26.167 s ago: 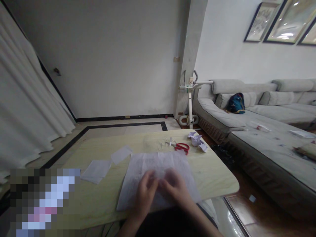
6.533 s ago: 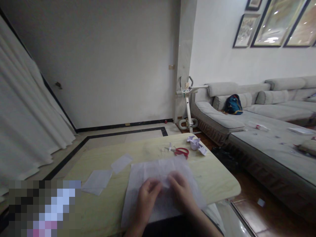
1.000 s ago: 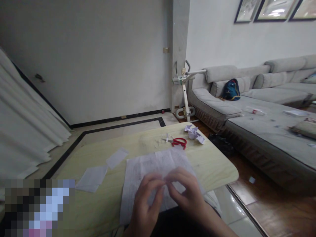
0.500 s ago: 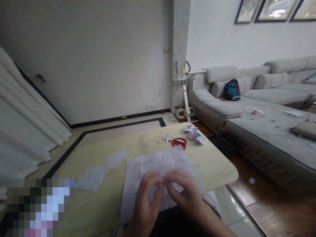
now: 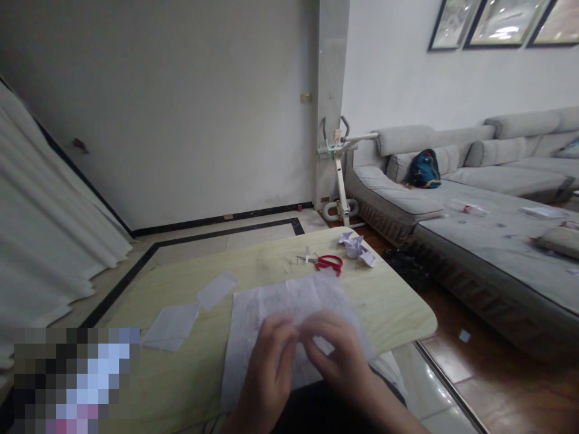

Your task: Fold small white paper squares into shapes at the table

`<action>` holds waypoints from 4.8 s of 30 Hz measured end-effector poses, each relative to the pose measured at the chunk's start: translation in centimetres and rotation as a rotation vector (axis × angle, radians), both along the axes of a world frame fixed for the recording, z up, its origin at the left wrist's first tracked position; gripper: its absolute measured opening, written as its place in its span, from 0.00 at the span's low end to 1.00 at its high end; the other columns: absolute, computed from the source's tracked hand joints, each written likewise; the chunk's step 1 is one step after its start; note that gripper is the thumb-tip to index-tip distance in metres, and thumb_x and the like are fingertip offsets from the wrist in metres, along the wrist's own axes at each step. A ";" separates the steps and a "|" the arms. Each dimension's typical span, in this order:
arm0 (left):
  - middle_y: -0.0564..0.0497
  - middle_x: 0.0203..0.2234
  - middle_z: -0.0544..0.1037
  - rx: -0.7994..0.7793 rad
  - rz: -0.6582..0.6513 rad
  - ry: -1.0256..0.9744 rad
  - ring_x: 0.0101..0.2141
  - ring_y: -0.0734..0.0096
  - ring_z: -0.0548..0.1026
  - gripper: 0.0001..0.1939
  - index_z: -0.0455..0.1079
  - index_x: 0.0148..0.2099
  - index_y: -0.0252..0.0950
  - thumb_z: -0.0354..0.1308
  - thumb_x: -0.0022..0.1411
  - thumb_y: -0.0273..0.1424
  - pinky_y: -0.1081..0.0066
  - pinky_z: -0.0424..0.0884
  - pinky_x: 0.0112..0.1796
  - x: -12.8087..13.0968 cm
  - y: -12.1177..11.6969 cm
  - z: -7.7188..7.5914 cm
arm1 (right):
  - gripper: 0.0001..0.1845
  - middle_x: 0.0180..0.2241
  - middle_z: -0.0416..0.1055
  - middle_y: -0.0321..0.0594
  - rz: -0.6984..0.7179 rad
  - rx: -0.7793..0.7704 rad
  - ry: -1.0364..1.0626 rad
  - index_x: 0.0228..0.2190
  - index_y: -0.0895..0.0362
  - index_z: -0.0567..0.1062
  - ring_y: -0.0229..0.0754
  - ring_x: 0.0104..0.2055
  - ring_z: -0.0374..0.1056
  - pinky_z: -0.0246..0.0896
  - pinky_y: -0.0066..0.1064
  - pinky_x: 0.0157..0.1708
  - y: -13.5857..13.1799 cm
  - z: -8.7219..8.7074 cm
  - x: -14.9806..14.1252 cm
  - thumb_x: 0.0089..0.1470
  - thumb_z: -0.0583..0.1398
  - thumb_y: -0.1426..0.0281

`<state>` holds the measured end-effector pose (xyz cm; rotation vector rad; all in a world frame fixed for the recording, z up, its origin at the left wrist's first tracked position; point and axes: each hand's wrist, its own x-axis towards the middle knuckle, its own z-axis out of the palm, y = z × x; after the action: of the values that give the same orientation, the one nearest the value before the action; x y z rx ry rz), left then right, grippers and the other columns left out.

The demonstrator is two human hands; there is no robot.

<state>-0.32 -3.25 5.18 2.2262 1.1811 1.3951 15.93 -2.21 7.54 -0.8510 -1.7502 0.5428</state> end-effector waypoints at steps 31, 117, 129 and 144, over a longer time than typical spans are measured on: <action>0.52 0.28 0.82 -0.378 0.063 -0.222 0.30 0.69 0.79 0.12 0.75 0.34 0.38 0.54 0.65 0.36 0.75 0.74 0.33 0.5 -0.3 1.1 | 0.04 0.24 0.71 0.37 0.044 -0.131 0.160 0.27 0.57 0.74 0.39 0.27 0.65 0.61 0.31 0.29 0.4 -0.4 -0.2 0.52 0.61 0.76; 0.49 0.29 0.78 -0.074 0.048 0.116 0.31 0.66 0.76 0.10 0.75 0.40 0.38 0.51 0.66 0.28 0.69 0.73 0.33 1.0 0.0 0.5 | 0.07 0.37 0.69 0.42 0.064 -0.123 -0.087 0.31 0.54 0.72 0.46 0.41 0.67 0.65 0.37 0.41 0.3 -0.2 0.7 0.49 0.60 0.78; 0.47 0.36 0.82 -0.091 0.065 0.076 0.37 0.65 0.80 0.11 0.74 0.47 0.38 0.52 0.67 0.27 0.68 0.75 0.38 0.7 0.1 -0.7 | 0.06 0.31 0.68 0.40 -0.015 -0.089 -0.085 0.28 0.54 0.71 0.44 0.36 0.66 0.63 0.35 0.35 0.3 -0.2 0.3 0.51 0.59 0.78; 0.47 0.34 0.80 -0.031 0.037 0.193 0.34 0.63 0.78 0.12 0.73 0.48 0.37 0.51 0.67 0.25 0.63 0.74 0.36 0.8 0.2 -0.2 | 0.06 0.26 0.69 0.37 -0.177 -0.002 -0.198 0.25 0.56 0.70 0.43 0.31 0.62 0.56 0.34 0.32 0.1 -0.4 -0.3 0.49 0.60 0.79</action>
<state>0.46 -3.10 5.01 2.3717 1.3012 1.1879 15.59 -2.15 7.10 -1.0800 -1.8292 0.3525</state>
